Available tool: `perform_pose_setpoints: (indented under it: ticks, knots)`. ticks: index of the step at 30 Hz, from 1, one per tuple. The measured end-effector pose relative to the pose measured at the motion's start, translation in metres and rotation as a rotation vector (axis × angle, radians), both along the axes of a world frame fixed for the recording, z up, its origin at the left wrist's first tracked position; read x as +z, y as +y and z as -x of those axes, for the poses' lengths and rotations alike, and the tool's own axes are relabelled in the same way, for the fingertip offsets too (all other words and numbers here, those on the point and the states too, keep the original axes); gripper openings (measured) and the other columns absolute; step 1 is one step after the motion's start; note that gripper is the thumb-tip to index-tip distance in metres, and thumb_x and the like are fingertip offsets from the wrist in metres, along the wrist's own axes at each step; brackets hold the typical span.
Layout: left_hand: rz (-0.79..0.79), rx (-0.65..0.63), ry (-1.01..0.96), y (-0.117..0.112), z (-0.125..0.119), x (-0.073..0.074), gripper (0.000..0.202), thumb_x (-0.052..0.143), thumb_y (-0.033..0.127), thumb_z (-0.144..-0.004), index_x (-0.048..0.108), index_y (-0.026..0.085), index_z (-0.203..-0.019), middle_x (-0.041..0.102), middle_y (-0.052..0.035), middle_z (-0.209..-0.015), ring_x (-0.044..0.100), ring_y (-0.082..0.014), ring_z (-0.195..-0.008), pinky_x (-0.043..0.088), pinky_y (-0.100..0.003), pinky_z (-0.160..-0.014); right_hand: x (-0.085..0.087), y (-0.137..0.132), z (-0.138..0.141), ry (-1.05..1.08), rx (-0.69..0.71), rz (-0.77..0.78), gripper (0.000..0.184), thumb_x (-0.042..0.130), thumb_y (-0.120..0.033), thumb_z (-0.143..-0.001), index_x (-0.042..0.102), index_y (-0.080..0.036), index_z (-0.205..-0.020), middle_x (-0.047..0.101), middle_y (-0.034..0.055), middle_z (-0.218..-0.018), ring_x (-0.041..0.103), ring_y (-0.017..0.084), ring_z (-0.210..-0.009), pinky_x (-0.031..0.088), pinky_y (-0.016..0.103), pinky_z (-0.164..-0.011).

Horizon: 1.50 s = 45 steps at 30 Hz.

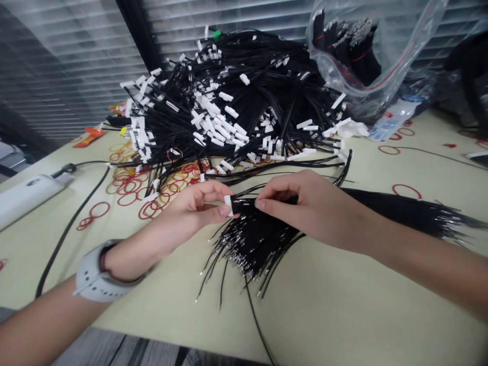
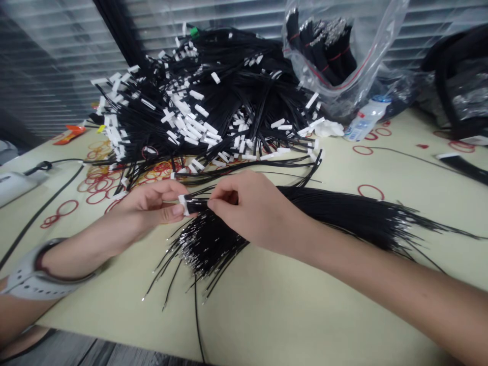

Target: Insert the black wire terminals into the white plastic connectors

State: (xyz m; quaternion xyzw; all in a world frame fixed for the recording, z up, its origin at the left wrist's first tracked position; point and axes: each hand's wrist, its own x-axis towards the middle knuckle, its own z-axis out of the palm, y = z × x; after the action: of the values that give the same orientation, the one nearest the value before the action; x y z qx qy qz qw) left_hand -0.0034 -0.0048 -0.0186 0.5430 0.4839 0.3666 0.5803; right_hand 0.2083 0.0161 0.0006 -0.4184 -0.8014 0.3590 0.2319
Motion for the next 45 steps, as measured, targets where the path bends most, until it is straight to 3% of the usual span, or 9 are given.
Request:
perform_pose_setpoints:
  ticks: [6, 14, 21, 39, 45]
  knots:
    - [0.006, -0.002, 0.007, -0.0004, -0.0008, -0.0004, 0.02, 0.068, 0.016, -0.076, 0.057, 0.017, -0.093, 0.066, 0.0039, -0.082, 0.065, -0.0067, -0.075, 0.046, -0.014, -0.07, -0.0003, 0.0001, 0.0008, -0.041, -0.017, -0.017, 0.017, 0.055, -0.026, -0.082, 0.066, -0.019, -0.071, 0.062, -0.0033, -0.062, 0.051, 0.009, -0.055, 0.035, 0.023, -0.05]
    - [0.051, 0.013, -0.035, -0.0024, -0.0003, -0.0001, 0.021, 0.068, 0.014, -0.074, 0.058, 0.016, -0.093, 0.067, 0.0019, -0.079, 0.066, -0.0096, -0.074, 0.047, -0.017, -0.069, -0.0002, -0.004, 0.0028, -0.095, -0.033, -0.213, 0.017, 0.055, -0.02, -0.081, 0.065, -0.018, -0.067, 0.057, -0.0045, -0.056, 0.042, 0.006, -0.049, 0.03, 0.024, -0.053]
    - [0.063, 0.029, -0.065, -0.0001, -0.0005, -0.0012, 0.023, 0.071, 0.014, -0.072, 0.06, 0.016, -0.092, 0.069, 0.0027, -0.079, 0.067, -0.0093, -0.073, 0.048, -0.016, -0.069, -0.0018, -0.0034, 0.0032, -0.11, -0.006, -0.288, 0.018, 0.055, -0.018, -0.08, 0.065, -0.018, -0.066, 0.055, -0.0051, -0.055, 0.039, 0.006, -0.048, 0.027, 0.025, -0.05]
    - [0.067, -0.019, -0.044, -0.0019, 0.0005, -0.0001, 0.018, 0.07, 0.014, -0.074, 0.061, 0.017, -0.09, 0.069, 0.0048, -0.075, 0.065, -0.0054, -0.071, 0.046, -0.011, -0.066, 0.0037, -0.005, 0.0026, -0.101, 0.01, -0.145, 0.019, 0.053, -0.018, -0.08, 0.065, -0.018, -0.065, 0.055, -0.0044, -0.054, 0.04, 0.006, -0.048, 0.027, 0.024, -0.048]
    - [0.072, -0.014, -0.049, -0.0009, 0.0008, -0.0014, 0.023, 0.074, 0.019, -0.07, 0.062, 0.018, -0.089, 0.069, 0.0031, -0.077, 0.066, -0.0085, -0.073, 0.048, -0.015, -0.068, 0.0046, -0.0035, 0.003, -0.098, 0.009, -0.094, 0.02, 0.052, -0.02, -0.081, 0.065, -0.018, -0.065, 0.053, -0.0042, -0.053, 0.038, 0.006, -0.046, 0.026, 0.024, -0.047]
